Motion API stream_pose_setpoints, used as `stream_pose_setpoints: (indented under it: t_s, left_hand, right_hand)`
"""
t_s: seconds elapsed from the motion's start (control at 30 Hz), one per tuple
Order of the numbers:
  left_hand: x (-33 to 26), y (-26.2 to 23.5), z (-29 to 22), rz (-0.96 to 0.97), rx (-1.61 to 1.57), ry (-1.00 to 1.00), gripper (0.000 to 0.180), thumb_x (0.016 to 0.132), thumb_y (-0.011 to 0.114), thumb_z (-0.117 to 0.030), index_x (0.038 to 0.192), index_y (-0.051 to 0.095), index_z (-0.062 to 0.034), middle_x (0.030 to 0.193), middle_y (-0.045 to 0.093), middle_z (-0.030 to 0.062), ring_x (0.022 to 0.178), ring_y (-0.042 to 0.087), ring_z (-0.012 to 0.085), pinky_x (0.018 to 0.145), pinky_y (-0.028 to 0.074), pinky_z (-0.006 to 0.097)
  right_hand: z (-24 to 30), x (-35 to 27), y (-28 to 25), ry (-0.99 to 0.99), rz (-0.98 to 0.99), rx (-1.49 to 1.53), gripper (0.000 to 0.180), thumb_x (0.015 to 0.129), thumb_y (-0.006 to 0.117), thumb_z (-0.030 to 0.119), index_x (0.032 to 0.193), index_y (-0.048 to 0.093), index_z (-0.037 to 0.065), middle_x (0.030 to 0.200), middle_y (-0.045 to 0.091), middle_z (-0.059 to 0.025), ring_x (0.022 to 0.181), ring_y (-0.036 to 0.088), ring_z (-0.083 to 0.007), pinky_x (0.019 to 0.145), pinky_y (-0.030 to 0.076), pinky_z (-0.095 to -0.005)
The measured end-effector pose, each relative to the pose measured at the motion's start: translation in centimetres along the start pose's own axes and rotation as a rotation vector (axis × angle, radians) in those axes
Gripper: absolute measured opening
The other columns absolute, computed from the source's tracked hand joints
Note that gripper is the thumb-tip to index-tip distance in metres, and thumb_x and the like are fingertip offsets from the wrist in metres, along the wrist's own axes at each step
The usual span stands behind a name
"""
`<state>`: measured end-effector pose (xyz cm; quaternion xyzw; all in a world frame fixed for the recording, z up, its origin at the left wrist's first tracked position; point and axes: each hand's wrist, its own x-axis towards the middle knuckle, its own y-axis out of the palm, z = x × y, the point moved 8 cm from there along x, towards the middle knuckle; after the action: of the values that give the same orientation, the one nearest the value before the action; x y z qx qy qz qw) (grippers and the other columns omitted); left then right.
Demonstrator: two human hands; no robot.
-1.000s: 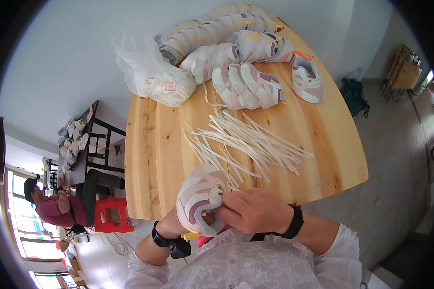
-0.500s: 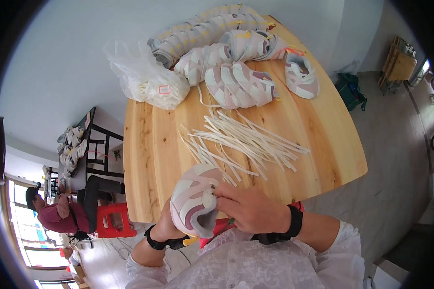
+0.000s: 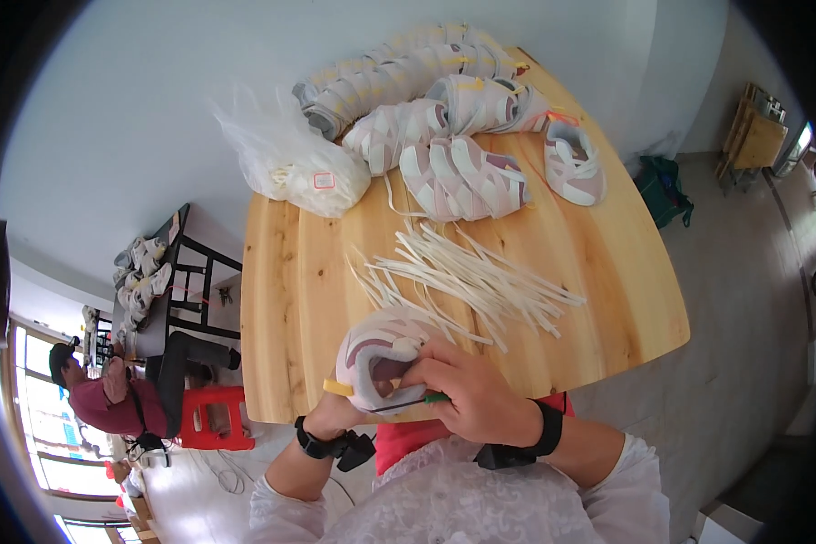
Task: The person is lacing multiple pairs of athletic shoes on a wooden work table.
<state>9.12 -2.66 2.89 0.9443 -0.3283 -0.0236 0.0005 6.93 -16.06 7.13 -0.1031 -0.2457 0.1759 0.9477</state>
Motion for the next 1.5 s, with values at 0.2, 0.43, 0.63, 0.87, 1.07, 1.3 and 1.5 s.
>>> stream_pose_setpoints:
  t_s: [0.2, 0.43, 0.63, 0.87, 1.07, 1.3, 1.5]
  left_hand:
    - [-0.6, -1.1, -4.3, -0.233, 0.093, 0.519, 0.06, 0.076, 0.073, -0.002, 0.13, 0.048, -0.0041, 0.133, 0.048, 0.0211, 0.128, 0.044, 0.0315, 0.105, 0.036, 0.043]
    - [0.6, -2.9, -7.3, 0.06, 0.226, 0.301, 0.036, 0.088, 0.062, -0.022, 0.119, 0.059, -0.0056, 0.133, 0.05, 0.0199, 0.128, 0.043, 0.037, 0.105, 0.034, 0.046]
    - [1.8, 0.6, -7.6, -0.046, 0.812, 0.238, 0.03, 0.082, 0.057, -0.003, 0.111, 0.06, -0.0024, 0.112, 0.061, 0.0178, 0.108, 0.059, 0.0318, 0.087, 0.049, 0.036]
    - [1.9, -1.2, -6.0, -0.153, 0.512, -0.067, 0.025, 0.088, 0.052, -0.007, 0.111, 0.061, -0.0003, 0.103, 0.065, 0.013, 0.099, 0.062, 0.0236, 0.083, 0.049, 0.034]
    - [1.2, -1.5, -3.3, 0.086, -0.097, 0.131, 0.069, 0.091, 0.064, -0.033, 0.144, 0.03, -0.0069, 0.143, 0.039, 0.0084, 0.13, 0.041, 0.0219, 0.105, 0.035, 0.041]
    - [1.9, -1.9, -0.2, -0.167, -0.064, 0.142, 0.061, 0.081, 0.073, -0.011, 0.134, 0.042, -0.0054, 0.134, 0.048, 0.0121, 0.123, 0.049, 0.0214, 0.1, 0.041, 0.037]
    - [1.1, -2.5, -1.7, -0.194, -0.189, 0.533, 0.045, 0.069, 0.082, -0.007, 0.104, 0.053, -0.0105, 0.116, 0.056, 0.014, 0.122, 0.049, 0.0394, 0.101, 0.042, 0.051]
  right_hand:
    - [0.4, 0.9, -0.6, -0.042, 0.232, -0.052, 0.029, 0.07, 0.064, -0.002, 0.097, 0.06, 0.007, 0.093, 0.054, -0.007, 0.079, 0.058, -0.0294, 0.064, 0.048, -0.0361]
    - [0.7, 1.5, -1.8, -0.08, 0.483, -0.34, 0.025, 0.073, 0.063, 0.004, 0.097, 0.063, 0.012, 0.092, 0.055, -0.0032, 0.077, 0.06, -0.0259, 0.061, 0.048, -0.0362]
    - [2.0, 2.0, -1.6, -0.152, 0.492, -0.509, 0.023, 0.076, 0.058, 0.003, 0.097, 0.062, 0.012, 0.094, 0.056, -0.0019, 0.078, 0.062, -0.023, 0.062, 0.05, -0.0331]
    - [0.9, 2.2, -3.1, -0.145, 0.426, -0.343, 0.023, 0.078, 0.06, 0.004, 0.1, 0.06, 0.011, 0.099, 0.058, -0.0036, 0.078, 0.061, -0.0231, 0.063, 0.049, -0.032]
    - [-4.2, 0.8, -3.9, 0.494, 0.295, 0.533, 0.017, 0.092, 0.057, 0.009, 0.109, 0.054, 0.005, 0.095, 0.057, -0.0063, 0.078, 0.059, -0.0151, 0.068, 0.047, -0.0301]
    - [-1.1, 2.0, -2.0, -0.055, 0.252, 0.006, 0.025, 0.09, 0.057, 0.005, 0.115, 0.054, 0.005, 0.099, 0.056, -0.0081, 0.077, 0.062, -0.019, 0.067, 0.048, -0.0293]
    - [2.6, 1.3, -2.1, -0.158, 0.007, -0.211, 0.026, 0.079, 0.063, -0.002, 0.104, 0.06, 0.005, 0.092, 0.056, -0.008, 0.076, 0.06, -0.0231, 0.062, 0.048, -0.0306]
